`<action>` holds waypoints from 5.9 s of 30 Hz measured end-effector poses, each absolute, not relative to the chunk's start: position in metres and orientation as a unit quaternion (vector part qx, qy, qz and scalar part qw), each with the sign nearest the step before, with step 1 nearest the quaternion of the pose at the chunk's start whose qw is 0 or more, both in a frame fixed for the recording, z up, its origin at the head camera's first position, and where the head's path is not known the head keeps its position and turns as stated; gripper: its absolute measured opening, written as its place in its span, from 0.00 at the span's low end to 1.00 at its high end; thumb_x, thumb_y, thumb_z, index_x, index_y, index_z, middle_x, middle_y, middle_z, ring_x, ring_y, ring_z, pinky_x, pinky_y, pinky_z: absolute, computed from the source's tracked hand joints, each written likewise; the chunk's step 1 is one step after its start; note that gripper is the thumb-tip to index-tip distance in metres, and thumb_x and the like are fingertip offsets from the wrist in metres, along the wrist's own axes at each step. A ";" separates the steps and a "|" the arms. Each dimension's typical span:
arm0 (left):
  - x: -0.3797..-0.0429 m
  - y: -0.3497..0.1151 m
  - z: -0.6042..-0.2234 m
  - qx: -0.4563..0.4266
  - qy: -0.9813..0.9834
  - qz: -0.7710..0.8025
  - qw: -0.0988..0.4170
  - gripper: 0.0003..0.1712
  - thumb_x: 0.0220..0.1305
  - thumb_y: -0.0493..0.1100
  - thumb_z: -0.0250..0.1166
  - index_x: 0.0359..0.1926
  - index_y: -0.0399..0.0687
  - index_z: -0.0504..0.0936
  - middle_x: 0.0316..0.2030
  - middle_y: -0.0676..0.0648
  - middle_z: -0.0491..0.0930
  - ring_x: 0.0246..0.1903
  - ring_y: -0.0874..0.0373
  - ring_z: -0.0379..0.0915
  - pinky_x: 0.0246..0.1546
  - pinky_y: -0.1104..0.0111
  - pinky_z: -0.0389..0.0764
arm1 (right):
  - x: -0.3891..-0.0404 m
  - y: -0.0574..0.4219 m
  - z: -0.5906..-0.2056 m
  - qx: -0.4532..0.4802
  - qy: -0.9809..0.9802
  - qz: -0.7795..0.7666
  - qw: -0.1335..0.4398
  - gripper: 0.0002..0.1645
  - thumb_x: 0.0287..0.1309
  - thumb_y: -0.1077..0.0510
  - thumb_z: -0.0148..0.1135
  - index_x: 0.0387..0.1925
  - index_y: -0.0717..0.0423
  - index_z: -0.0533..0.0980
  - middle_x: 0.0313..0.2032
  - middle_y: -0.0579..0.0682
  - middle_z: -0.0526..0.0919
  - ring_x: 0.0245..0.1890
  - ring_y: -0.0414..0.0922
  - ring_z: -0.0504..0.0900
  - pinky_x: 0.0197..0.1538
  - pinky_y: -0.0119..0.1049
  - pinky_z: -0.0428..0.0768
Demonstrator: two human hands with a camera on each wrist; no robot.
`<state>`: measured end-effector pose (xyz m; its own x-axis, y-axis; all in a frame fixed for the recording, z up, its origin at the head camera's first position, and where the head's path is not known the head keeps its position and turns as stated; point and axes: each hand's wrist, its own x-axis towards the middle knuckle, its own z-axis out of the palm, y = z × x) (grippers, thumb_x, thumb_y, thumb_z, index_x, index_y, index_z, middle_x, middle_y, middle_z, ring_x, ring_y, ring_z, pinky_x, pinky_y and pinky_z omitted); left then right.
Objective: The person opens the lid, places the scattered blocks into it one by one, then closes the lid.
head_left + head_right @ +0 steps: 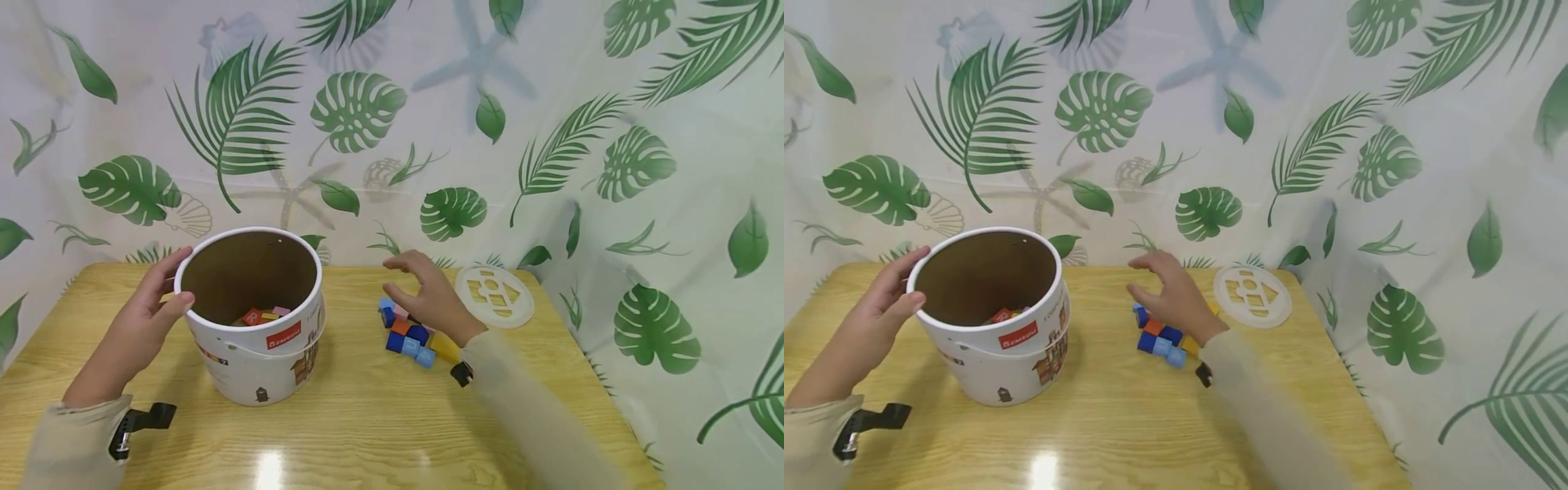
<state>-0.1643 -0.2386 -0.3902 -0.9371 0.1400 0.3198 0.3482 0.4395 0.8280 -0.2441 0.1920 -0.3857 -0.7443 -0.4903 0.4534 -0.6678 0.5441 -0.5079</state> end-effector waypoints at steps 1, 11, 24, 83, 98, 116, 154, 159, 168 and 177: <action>-0.164 -0.238 -0.391 -0.145 -0.843 -0.508 0.102 0.39 0.79 0.41 0.54 0.83 0.58 0.50 0.73 0.40 0.60 0.59 0.67 0.60 0.46 0.84 0.69 | -0.245 0.206 -0.393 0.310 -0.883 0.331 0.121 0.21 0.67 0.57 0.68 0.59 0.56 0.78 0.55 0.52 0.81 0.57 0.51 0.78 0.62 0.51 0.77; -0.164 -0.236 -0.392 -0.148 -0.842 -0.507 0.109 0.38 0.79 0.42 0.54 0.83 0.62 0.50 0.72 0.40 0.60 0.60 0.65 0.60 0.47 0.84 0.70 | -0.239 0.305 -0.455 0.126 -0.967 0.221 0.000 0.23 0.67 0.53 0.68 0.57 0.62 0.79 0.50 0.57 0.82 0.47 0.53 0.81 0.53 0.52 0.81; -0.163 -0.235 -0.392 -0.148 -0.841 -0.509 0.106 0.38 0.79 0.42 0.53 0.83 0.64 0.50 0.72 0.42 0.61 0.61 0.64 0.59 0.47 0.82 0.70 | -0.242 0.322 -0.474 0.085 -0.974 0.208 -0.031 0.22 0.65 0.51 0.67 0.56 0.56 0.78 0.47 0.49 0.83 0.44 0.47 0.81 0.52 0.49 0.81; -0.167 -0.235 -0.395 -0.177 -0.827 -0.518 0.125 0.42 0.75 0.41 0.58 0.83 0.59 0.51 0.75 0.40 0.60 0.65 0.41 0.62 0.53 0.82 0.66 | -0.259 0.129 -0.331 0.357 -0.841 0.359 0.192 0.17 0.62 0.62 0.68 0.52 0.59 0.80 0.47 0.51 0.83 0.47 0.46 0.80 0.54 0.39 0.81; -0.165 -0.231 -0.394 -0.182 -0.826 -0.520 0.118 0.41 0.76 0.42 0.56 0.83 0.61 0.50 0.75 0.40 0.59 0.64 0.47 0.61 0.53 0.81 0.66 | -0.243 0.003 -0.295 0.447 -0.867 0.220 -0.003 0.16 0.63 0.57 0.68 0.52 0.55 0.80 0.46 0.45 0.83 0.46 0.38 0.79 0.54 0.24 0.73; -0.166 -0.235 -0.396 -0.190 -0.823 -0.518 0.136 0.41 0.75 0.39 0.55 0.83 0.58 0.50 0.72 0.39 0.60 0.60 0.61 0.61 0.53 0.80 0.65 | -0.244 -0.013 -0.312 0.439 -0.881 0.164 -0.060 0.15 0.66 0.54 0.67 0.52 0.52 0.81 0.45 0.40 0.81 0.45 0.33 0.78 0.52 0.23 0.74; -0.169 -0.233 -0.400 -0.199 -0.818 -0.523 0.137 0.39 0.76 0.40 0.54 0.82 0.57 0.51 0.72 0.40 0.60 0.59 0.56 0.62 0.50 0.83 0.68 | -0.260 0.177 -0.344 0.367 -0.884 0.283 0.059 0.30 0.67 0.49 0.69 0.66 0.54 0.75 0.63 0.50 0.78 0.64 0.48 0.75 0.68 0.50 0.73; -0.168 -0.235 -0.400 -0.198 -0.814 -0.527 0.139 0.39 0.76 0.40 0.54 0.82 0.57 0.51 0.71 0.42 0.60 0.59 0.56 0.61 0.50 0.83 0.68 | -0.278 0.248 -0.371 0.252 -0.922 0.294 0.013 0.25 0.67 0.50 0.70 0.61 0.54 0.78 0.55 0.53 0.82 0.53 0.50 0.81 0.58 0.51 0.81; -0.167 -0.233 -0.402 -0.200 -0.806 -0.539 0.137 0.38 0.77 0.40 0.53 0.82 0.57 0.51 0.70 0.51 0.61 0.60 0.56 0.62 0.50 0.82 0.70 | -0.288 0.312 -0.425 0.130 -0.978 0.146 -0.070 0.32 0.64 0.46 0.71 0.61 0.62 0.77 0.53 0.59 0.82 0.49 0.53 0.80 0.56 0.52 0.80; -0.168 -0.232 -0.404 -0.202 -0.805 -0.542 0.134 0.39 0.76 0.39 0.53 0.82 0.59 0.50 0.70 0.51 0.60 0.60 0.54 0.61 0.50 0.81 0.70 | -0.287 0.326 -0.448 0.094 -0.988 0.093 -0.083 0.25 0.64 0.52 0.70 0.55 0.64 0.80 0.47 0.57 0.83 0.45 0.52 0.80 0.54 0.53 0.79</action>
<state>-0.1685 -0.2324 -0.4043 -0.8826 0.1791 0.4347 0.4702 0.3315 0.8180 -0.2865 0.3261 -0.4484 -0.9684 -0.2015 -0.1467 -0.1705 0.9649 -0.1997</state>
